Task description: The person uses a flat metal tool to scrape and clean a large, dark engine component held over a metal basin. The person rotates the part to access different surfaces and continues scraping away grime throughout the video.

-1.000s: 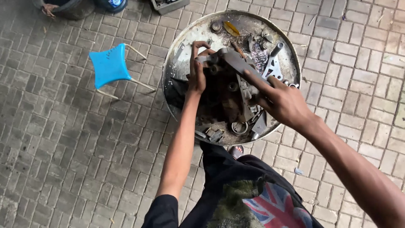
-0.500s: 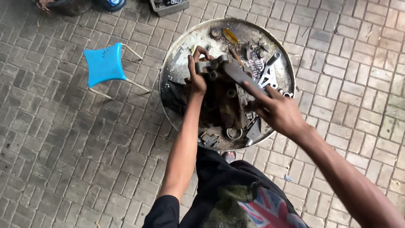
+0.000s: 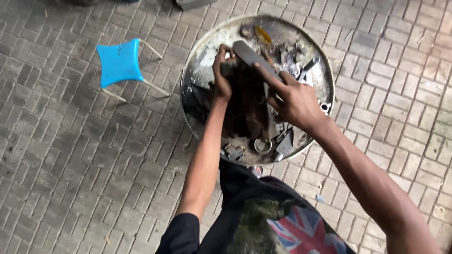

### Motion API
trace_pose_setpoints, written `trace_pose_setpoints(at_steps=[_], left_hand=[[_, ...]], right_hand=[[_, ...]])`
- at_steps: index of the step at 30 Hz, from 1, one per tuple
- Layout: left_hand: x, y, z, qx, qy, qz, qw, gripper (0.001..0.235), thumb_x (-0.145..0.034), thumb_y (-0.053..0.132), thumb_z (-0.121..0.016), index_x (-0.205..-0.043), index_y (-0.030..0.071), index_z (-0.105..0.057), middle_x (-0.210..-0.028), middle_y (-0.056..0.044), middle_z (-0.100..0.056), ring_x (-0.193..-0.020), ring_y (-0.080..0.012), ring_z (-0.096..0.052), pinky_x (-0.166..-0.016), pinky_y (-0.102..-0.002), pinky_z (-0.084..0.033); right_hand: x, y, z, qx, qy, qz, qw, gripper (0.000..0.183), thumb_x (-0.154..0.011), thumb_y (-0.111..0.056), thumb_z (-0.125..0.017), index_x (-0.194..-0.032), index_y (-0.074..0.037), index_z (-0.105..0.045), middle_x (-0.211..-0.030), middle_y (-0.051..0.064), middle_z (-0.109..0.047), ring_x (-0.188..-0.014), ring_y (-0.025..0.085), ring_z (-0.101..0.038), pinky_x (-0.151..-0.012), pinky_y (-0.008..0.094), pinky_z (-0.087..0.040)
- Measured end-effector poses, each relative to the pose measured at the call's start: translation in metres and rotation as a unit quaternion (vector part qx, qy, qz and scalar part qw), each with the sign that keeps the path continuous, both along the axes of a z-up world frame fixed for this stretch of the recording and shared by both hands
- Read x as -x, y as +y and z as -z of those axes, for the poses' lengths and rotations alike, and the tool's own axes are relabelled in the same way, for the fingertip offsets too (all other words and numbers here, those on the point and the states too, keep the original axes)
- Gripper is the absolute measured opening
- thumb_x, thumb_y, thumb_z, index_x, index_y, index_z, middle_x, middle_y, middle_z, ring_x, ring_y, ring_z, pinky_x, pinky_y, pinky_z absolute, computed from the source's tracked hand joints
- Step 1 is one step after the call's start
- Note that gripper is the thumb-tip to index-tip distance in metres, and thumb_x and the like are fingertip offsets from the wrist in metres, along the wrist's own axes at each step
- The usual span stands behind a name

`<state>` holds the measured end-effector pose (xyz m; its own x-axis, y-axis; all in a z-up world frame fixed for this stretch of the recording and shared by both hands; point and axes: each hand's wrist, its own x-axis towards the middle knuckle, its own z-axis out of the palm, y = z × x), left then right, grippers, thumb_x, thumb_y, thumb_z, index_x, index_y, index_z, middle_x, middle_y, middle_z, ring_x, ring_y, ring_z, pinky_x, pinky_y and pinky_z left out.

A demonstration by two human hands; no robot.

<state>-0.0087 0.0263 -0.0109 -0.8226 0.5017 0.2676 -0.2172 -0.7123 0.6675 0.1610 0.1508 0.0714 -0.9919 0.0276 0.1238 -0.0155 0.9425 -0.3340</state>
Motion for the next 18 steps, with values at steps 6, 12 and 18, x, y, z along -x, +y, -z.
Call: trace_pose_setpoints(at_steps=[6,12,18], left_hand=[[0.012,0.0,0.041,-0.007,-0.014,0.046,0.999,0.037,-0.097,0.051,-0.052,-0.104,0.015,-0.044,-0.086,-0.01,-0.066,-0.069,-0.021,-0.062,-0.066,-0.034,-0.05],[0.003,-0.002,0.013,0.019,0.017,0.033,0.999,0.042,-0.096,0.059,-0.047,-0.097,0.016,-0.044,-0.077,-0.003,-0.057,-0.063,-0.0108,-0.049,-0.059,-0.025,-0.037],[0.01,-0.003,0.024,-0.016,-0.001,0.057,0.998,0.038,-0.097,0.051,-0.05,-0.1,0.014,-0.043,-0.08,-0.006,-0.058,-0.06,-0.0167,-0.053,-0.052,-0.03,-0.041]], right_hand=[[-0.064,0.01,0.001,0.05,-0.011,-0.01,0.999,0.076,-0.099,-0.005,-0.054,-0.161,-0.032,-0.021,-0.139,0.045,-0.053,-0.031,0.01,-0.039,-0.027,0.025,-0.043],[-0.006,-0.01,-0.019,0.079,-0.015,0.055,0.995,0.078,-0.105,-0.01,-0.062,-0.166,-0.031,-0.018,-0.096,0.014,-0.059,-0.048,0.015,-0.044,-0.039,0.026,-0.044],[-0.078,0.001,0.011,0.087,-0.03,0.016,0.996,0.075,-0.098,-0.009,-0.051,-0.165,-0.027,-0.023,-0.09,0.013,-0.057,-0.058,0.029,-0.054,-0.052,0.048,-0.046]])
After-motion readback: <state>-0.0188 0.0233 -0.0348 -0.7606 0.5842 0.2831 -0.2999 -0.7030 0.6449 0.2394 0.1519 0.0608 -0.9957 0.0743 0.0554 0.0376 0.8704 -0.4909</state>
